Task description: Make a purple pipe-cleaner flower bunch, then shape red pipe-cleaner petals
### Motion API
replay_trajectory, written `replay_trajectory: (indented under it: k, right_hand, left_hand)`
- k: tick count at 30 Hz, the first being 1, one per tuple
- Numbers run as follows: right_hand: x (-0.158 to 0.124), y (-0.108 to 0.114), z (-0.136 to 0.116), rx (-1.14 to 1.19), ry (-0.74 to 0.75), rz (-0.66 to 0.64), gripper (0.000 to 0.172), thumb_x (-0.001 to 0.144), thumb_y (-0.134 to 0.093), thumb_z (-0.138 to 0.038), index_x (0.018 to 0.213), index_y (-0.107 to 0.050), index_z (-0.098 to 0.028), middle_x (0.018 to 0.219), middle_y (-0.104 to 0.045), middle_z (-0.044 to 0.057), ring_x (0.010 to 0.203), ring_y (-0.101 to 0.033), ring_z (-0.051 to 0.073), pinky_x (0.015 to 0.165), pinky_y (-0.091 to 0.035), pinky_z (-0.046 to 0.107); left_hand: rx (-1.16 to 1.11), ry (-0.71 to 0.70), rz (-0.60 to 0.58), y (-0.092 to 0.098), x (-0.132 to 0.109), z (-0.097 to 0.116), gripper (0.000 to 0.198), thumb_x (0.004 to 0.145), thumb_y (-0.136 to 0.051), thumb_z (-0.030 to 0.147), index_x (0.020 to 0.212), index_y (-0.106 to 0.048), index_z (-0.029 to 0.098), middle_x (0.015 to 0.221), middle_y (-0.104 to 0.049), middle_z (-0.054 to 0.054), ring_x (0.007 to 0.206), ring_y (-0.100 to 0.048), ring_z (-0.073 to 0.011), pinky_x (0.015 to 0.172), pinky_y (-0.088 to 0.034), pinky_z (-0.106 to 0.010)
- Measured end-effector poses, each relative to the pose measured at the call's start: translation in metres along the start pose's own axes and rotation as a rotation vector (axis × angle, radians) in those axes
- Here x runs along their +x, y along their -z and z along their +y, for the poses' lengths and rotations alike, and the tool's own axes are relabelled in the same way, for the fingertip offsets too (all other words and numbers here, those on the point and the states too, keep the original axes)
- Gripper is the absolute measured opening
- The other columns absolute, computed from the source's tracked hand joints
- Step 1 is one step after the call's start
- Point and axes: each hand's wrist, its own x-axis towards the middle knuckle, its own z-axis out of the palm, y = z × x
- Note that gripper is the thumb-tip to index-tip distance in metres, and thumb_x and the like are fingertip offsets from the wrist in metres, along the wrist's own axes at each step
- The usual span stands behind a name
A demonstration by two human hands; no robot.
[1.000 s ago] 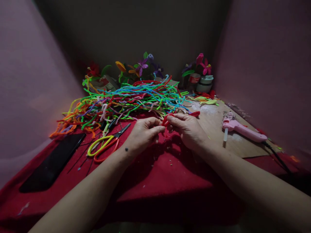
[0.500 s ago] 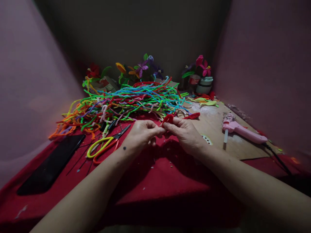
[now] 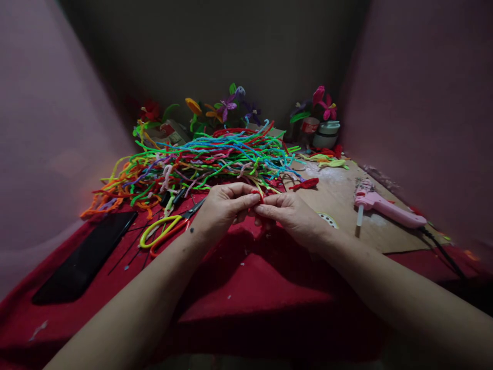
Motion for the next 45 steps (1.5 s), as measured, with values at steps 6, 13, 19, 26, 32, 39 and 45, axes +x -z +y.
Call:
replay_trajectory:
  k: [6,13,19,26,32,39,45]
  right_hand:
    - [0.001,0.001,0.003,-0.052,0.031,0.011,0.024,0.078,-0.05,-0.026,0.061,-0.063,-0.015,0.057,-0.059,0.0,0.05,-0.045,0.008,0.053,-0.035,0.023]
    - [0.005,-0.001,0.003,-0.082,0.064,0.024,0.027,0.08,-0.048,-0.028,0.065,-0.066,-0.014,0.06,-0.062,0.002,0.053,-0.049,0.009,0.055,-0.038,0.023]
    - [0.005,0.0,0.004,-0.132,0.09,0.082,0.028,0.08,-0.048,-0.028,0.063,-0.065,-0.014,0.06,-0.063,0.002,0.052,-0.047,0.009,0.053,-0.037,0.023]
    - [0.002,-0.002,0.001,-0.254,0.118,0.117,0.027,0.08,-0.047,-0.022,0.06,-0.064,-0.014,0.057,-0.059,0.0,0.052,-0.045,0.009,0.054,-0.033,0.024]
    - [0.001,-0.003,0.002,-0.229,0.067,0.063,0.02,0.075,-0.055,-0.025,0.062,-0.065,-0.015,0.055,-0.056,-0.001,0.051,-0.043,0.009,0.053,-0.033,0.024]
    - [0.002,-0.006,0.004,-0.253,0.007,0.094,0.027,0.077,-0.054,-0.032,0.06,-0.064,-0.014,0.05,-0.053,-0.001,0.045,-0.038,0.007,0.048,-0.029,0.023]
    - [0.0,-0.004,0.001,-0.248,0.032,0.09,0.026,0.078,-0.053,-0.03,0.062,-0.065,-0.012,0.049,-0.05,-0.002,0.045,-0.037,0.006,0.047,-0.028,0.022]
  left_hand:
    - [0.025,0.016,0.003,-0.001,-0.001,0.003,0.017,0.073,-0.064,0.031,0.075,-0.061,0.014,0.05,-0.051,0.004,0.04,-0.036,-0.0037,0.038,-0.021,-0.017]
    - [-0.139,0.007,0.123,-0.006,0.002,-0.006,0.017,0.069,-0.067,0.03,0.072,-0.06,0.014,0.051,-0.051,0.005,0.039,-0.036,-0.0032,0.039,-0.024,-0.017]
    - [-0.066,-0.055,0.178,-0.006,0.004,-0.008,0.017,0.069,-0.065,0.03,0.074,-0.06,0.015,0.052,-0.051,0.005,0.039,-0.038,-0.0043,0.038,-0.028,-0.017]
    - [0.178,-0.117,0.086,-0.002,0.002,0.0,0.016,0.076,-0.058,0.03,0.076,-0.062,0.014,0.05,-0.051,0.004,0.041,-0.041,-0.0061,0.042,-0.03,-0.019]
    - [0.563,-0.242,0.126,-0.002,0.001,0.003,0.013,0.076,-0.052,0.021,0.065,-0.057,0.015,0.057,-0.055,0.002,0.051,-0.046,-0.008,0.052,-0.034,-0.02]
    - [0.629,-0.229,0.085,0.001,0.002,0.003,0.015,0.075,-0.053,0.024,0.065,-0.058,0.015,0.051,-0.051,0.004,0.048,-0.042,-0.0069,0.049,-0.032,-0.019]
    - [0.18,0.069,0.053,0.006,0.001,0.004,0.018,0.071,-0.062,0.031,0.066,-0.059,0.014,0.04,-0.047,0.005,0.034,-0.036,-0.0047,0.035,-0.026,-0.017]
